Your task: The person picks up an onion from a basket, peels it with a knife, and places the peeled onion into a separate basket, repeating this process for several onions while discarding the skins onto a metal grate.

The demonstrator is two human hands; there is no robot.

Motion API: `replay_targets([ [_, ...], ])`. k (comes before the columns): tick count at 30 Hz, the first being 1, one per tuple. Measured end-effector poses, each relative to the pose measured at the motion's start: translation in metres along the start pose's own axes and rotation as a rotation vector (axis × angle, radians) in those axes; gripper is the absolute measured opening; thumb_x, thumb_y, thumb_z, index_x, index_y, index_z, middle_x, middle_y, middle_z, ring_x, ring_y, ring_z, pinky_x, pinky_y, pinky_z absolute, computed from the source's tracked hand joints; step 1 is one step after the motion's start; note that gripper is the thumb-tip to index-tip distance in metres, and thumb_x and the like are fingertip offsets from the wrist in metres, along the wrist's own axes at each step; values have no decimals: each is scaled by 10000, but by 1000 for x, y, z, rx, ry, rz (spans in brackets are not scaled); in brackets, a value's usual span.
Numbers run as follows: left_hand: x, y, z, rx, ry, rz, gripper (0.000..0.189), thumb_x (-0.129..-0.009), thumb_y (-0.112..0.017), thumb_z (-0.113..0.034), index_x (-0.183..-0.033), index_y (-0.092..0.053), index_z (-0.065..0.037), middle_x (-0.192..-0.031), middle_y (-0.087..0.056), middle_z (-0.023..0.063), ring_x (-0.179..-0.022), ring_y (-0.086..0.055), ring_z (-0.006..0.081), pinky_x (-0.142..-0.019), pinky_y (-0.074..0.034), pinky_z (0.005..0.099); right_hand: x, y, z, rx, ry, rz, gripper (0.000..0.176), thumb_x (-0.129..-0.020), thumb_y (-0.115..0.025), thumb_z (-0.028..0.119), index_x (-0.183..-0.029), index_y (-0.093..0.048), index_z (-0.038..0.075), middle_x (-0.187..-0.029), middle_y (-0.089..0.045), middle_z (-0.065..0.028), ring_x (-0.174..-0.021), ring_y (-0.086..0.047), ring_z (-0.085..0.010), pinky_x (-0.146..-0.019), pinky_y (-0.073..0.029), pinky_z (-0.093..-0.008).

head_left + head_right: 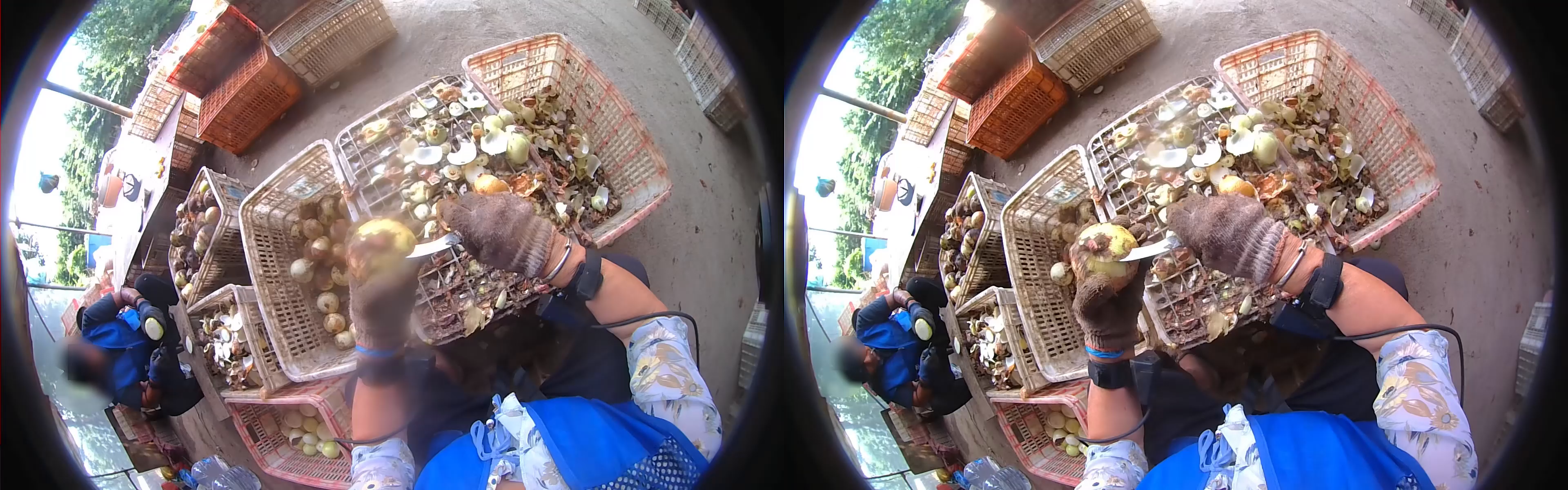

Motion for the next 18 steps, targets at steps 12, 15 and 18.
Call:
replay_targets([
  [12, -8, 1, 22, -710, -47, 140, 578, -794, -719, -176, -1313, -497, -51, -1254, -578, 152, -1176, -561, 338, -1057, -429, 543, 24, -32, -6, -960, -376, 177, 241, -833, -746, 248, -950, -678, 50, -702, -629, -16, -608, -539, -73, -558, -468, -276],
  [15, -7, 7, 55, 378, 335, -143, 267, -879, -571, -71, -1139, -570, -11, -942, -580, 68, -788, -566, 177, -680, -490, 303, 14, -2, -14, -819, -420, -58, 372, -782, -805, 300, -1009, -661, 44, -781, -658, -66, -717, -599, -115, -691, -511, -302],
  [18, 8, -33, 33, -31, 237, 192, 464, -842, -627, -104, -1278, -500, -7, -1094, -582, 88, -960, -568, 190, -812, -490, 352, -2, 1, -11, -762, -127, -192, 420, -767, -817, 294, -1078, -662, 58, -826, -690, -109, -805, -674, -164, -737, -538, -310],
])
Point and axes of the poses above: each hand's wrist, its own x-axis away from the middle knuckle, its own y-axis out of the back of the hand, z = x × y, the point moved 8 cm from there along -x, towards the middle knuckle
